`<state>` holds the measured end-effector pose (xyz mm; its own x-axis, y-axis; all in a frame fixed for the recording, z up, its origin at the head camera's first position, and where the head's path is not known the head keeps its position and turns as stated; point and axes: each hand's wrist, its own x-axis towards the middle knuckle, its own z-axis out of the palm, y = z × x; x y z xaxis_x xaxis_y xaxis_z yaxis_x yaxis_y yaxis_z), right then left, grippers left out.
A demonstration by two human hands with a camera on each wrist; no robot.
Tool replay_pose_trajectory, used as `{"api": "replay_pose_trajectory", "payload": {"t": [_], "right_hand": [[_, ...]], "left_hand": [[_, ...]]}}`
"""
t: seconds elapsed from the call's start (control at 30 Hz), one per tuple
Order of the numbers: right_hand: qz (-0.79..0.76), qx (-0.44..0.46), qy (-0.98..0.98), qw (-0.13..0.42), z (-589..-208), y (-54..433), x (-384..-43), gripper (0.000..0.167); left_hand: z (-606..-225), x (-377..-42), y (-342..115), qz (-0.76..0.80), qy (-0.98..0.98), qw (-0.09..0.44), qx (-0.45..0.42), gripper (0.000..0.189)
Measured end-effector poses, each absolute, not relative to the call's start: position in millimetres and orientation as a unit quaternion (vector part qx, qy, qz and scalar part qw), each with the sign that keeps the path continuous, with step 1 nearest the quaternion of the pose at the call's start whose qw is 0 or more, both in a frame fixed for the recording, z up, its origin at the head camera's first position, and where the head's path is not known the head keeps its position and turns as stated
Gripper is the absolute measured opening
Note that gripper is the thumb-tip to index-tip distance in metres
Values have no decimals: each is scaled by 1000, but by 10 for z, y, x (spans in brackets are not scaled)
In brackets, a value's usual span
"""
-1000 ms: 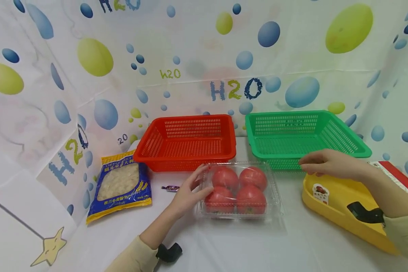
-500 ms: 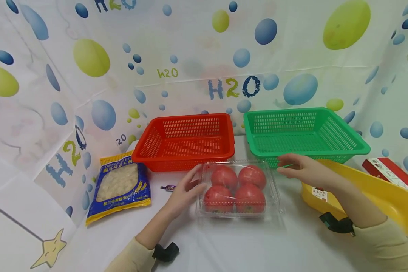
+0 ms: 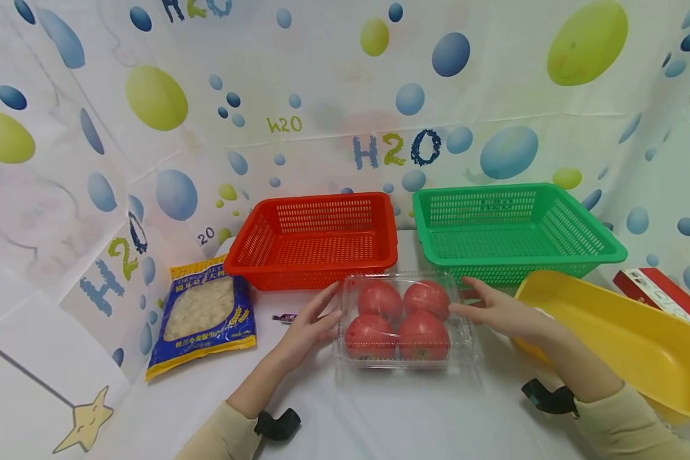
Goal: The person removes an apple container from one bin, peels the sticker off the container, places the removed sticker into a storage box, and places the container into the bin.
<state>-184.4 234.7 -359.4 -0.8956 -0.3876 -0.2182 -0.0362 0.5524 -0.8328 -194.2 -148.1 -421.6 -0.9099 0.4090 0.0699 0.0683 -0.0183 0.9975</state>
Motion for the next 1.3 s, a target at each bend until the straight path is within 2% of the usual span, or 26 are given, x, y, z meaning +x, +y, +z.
{"api": "replay_pose_trajectory", "payload": {"t": [0.27, 0.43, 0.77, 1.3], "right_hand": [[-450, -108, 863, 201, -3663, 2314, -1813, 96], [-490, -68, 839, 226, -3734, 2301, -1797, 97], [-553, -37, 792, 258, -3821, 2300, -1812, 96], [-596, -75, 740, 302, -3885, 2353, -1847, 91]], "left_hand": [[-4246, -1944, -1510, 702, 670, 149, 190, 66], [-4246, -1956, -1535, 702, 661, 165, 206, 67], [-4324, -1991, -1580, 712, 627, 189, 251, 78], [-4310, -1974, -1558, 722, 620, 200, 233, 81]]}}
